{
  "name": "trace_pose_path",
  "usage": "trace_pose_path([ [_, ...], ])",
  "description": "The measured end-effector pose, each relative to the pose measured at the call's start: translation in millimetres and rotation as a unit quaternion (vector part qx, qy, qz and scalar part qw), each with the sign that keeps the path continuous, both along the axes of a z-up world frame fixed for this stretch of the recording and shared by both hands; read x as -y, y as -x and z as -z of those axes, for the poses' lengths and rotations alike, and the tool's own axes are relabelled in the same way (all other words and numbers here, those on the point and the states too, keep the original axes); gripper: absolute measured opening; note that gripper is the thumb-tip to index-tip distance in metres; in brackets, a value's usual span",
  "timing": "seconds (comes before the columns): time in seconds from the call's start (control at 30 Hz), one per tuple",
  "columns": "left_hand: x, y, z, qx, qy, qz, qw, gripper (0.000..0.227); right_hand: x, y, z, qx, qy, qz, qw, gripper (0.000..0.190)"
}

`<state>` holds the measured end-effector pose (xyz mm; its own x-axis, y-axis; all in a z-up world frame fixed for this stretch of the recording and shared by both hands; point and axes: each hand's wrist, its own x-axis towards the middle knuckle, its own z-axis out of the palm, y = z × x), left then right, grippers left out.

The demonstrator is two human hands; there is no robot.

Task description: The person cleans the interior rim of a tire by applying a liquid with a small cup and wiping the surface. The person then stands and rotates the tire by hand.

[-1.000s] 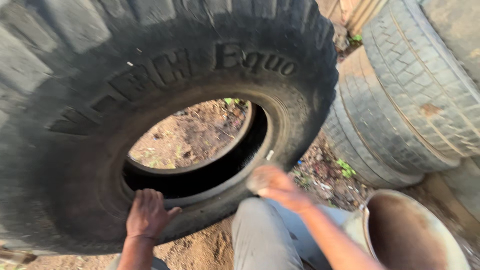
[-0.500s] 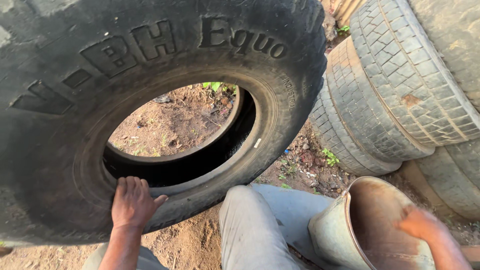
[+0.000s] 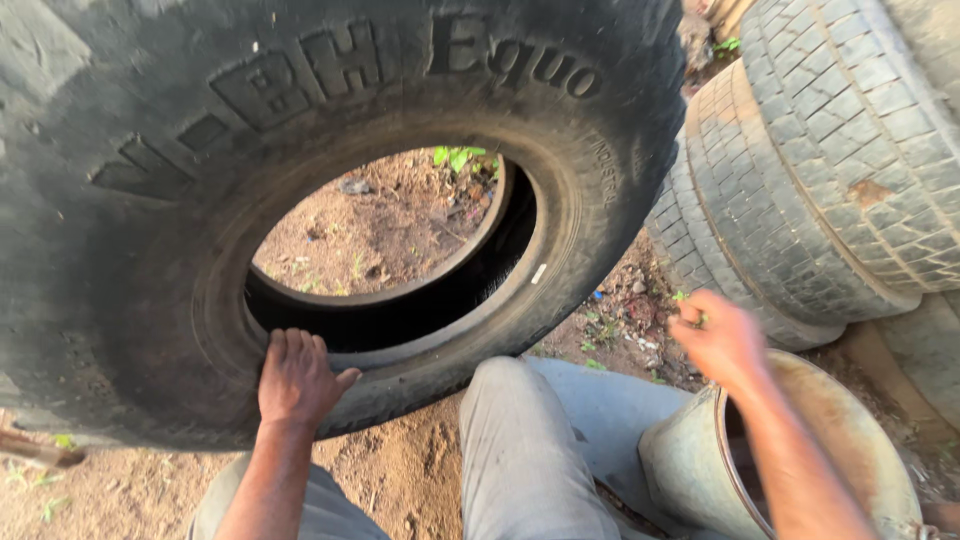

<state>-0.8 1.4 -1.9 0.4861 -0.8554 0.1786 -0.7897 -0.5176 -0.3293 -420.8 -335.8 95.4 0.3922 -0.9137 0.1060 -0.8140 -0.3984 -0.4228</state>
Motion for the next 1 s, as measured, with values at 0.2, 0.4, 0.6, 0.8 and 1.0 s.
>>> trace_pose_path([
  [0.2,2,4,-4,-0.074,-0.034,-0.026,0.996,0.073,1,-58,25,-0.146,0.002,0.003,0.989,0.077],
  [0.4,-1,0,-1,-0.056,-0.042,-0.011,0.998,0.078,-30,-94,12,0.003,-0.006,-0.105,0.994,0.102],
  [0.6,0,-2,9,-0.048,-0.006,-0.007,0.999,0.085,-73,-152,-64,0.194,0.202,-0.240,0.929,0.083],
  [0.8,1,-6,19,-0.092,-0.044,-0.017,0.995,0.082,-114,-231,-135,0.248,0.350,-0.292,0.855,0.084],
  [1.0,-3,-8,36,-0.074,-0.004,0.011,0.997,0.089,-124,-304,-193,0.293,0.435,-0.292,0.800,0.085],
])
